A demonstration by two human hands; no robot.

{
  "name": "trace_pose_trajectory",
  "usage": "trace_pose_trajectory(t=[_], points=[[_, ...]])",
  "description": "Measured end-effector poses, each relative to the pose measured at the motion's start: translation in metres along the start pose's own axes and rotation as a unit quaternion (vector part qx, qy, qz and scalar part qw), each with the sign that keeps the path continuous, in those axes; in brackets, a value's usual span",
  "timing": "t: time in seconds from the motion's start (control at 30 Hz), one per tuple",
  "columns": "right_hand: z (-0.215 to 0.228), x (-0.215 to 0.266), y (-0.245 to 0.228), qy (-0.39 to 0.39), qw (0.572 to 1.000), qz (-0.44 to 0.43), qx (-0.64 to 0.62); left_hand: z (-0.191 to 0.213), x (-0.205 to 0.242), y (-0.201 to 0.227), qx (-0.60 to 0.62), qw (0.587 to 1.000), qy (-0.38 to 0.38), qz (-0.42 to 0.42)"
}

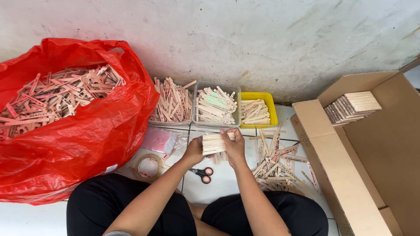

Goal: The person sits on the floor and sorts small wooden sticks into piles, then places them into a clear plastic bag. The person handles the sticks by hand, aligning them and stacking them before bagging.

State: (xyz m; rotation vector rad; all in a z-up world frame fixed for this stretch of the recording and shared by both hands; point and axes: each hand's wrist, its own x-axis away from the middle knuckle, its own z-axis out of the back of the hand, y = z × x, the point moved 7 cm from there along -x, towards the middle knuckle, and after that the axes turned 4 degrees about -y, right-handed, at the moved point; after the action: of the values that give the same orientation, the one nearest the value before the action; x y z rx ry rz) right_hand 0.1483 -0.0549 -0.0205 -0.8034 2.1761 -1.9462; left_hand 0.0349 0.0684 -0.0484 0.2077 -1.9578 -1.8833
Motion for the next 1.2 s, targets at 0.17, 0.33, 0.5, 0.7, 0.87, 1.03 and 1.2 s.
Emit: trace_pose_trajectory(t=[0.17,0.33,0.5,0.7,0.87,1.03,1.2], points=[[0.011,-0.009,-0.001,0.018,0.999,0.005,0.029,-0.018,0.024,0.041,0.163,0.983,-0.046,0.076],[0.001,-0.003,-0.017,0.02,0.996,0.023,0.08,-0.022,0.023,0.03,0.137,0.984,-0.06,0.1],[-0.006,0.001,-0.021,0.037,0.995,0.032,0.081,-0.023,0.019,0.027,0.126,0.988,-0.029,0.086],[0.005,-0.014,-0.008,0.046,0.997,0.022,0.059,-0.03,0.005,0.003,0.103,0.979,-0.132,0.116],[0.001,-0.016,-0.011,0.03,0.995,0.043,0.085,-0.029,0.009,0.024,0.074,0.976,-0.149,0.14],[0.001,-0.02,-0.007,0.029,0.995,0.043,0.085,-0.035,0.006,0.009,0.078,0.974,-0.14,0.159],[0.003,-0.018,-0.018,0.063,0.995,0.05,0.059,-0.022,0.002,0.001,0.103,0.982,-0.063,0.143]])
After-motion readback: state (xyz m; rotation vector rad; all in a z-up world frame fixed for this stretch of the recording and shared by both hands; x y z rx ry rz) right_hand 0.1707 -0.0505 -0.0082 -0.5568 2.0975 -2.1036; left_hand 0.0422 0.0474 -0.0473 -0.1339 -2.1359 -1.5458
